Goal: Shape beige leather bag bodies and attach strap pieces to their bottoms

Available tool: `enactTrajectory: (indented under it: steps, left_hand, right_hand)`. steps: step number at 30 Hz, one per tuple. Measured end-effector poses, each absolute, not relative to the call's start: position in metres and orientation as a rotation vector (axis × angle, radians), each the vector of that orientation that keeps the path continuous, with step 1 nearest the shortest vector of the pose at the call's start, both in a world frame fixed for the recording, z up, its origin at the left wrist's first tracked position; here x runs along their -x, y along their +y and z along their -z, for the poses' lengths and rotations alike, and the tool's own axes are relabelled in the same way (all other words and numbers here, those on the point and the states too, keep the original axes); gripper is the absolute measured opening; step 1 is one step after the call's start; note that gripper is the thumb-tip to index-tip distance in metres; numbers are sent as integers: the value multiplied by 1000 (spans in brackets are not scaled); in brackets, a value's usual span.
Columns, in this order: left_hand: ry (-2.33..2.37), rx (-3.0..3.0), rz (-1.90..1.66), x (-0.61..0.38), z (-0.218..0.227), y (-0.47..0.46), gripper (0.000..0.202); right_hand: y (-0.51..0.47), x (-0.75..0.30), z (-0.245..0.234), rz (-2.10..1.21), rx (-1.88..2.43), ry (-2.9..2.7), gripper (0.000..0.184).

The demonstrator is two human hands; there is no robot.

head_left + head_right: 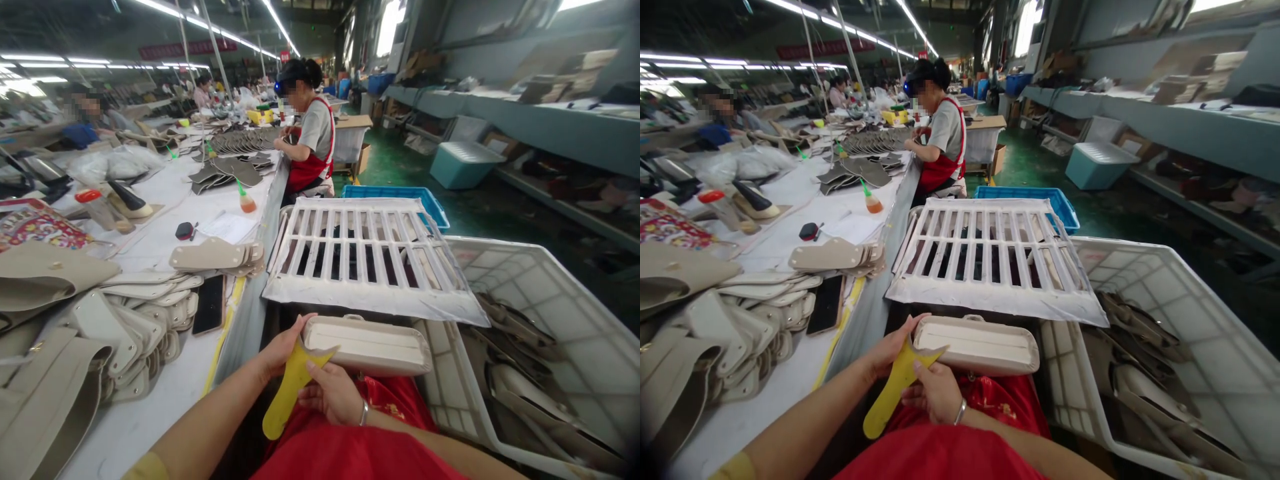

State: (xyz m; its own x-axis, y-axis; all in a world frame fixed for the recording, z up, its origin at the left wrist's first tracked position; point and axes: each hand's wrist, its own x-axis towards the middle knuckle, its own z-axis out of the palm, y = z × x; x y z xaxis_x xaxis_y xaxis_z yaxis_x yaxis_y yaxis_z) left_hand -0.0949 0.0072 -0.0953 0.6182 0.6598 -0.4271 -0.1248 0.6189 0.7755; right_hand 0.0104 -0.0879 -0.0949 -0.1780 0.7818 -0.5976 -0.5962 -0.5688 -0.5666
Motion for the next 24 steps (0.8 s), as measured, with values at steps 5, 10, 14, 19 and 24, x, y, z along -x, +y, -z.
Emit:
enactTrajectory:
  steps: [5,10,14,19,24]
  left_hand:
    - [845,-848,-526,88,99,12,50]
    - [907,-988,-490,83,97,13,42]
    - [936,-1083,-495,78,94,10,40]
    - [1048,-1357,-526,72,97,11,41]
    - [1285,-1732,-355,68,91,17,41]
  right_hand:
    - [-84,-15,106,-1927,1140,-170,37]
    - [-85,-18,109,-1947,1074,-139,47]
    - [-88,-21,110,-1957,1093,-134,47]
    - [-91,-28,110,-1918,1090,-135,43]
    - [-87,-22,106,-1926,1141,-115,41]
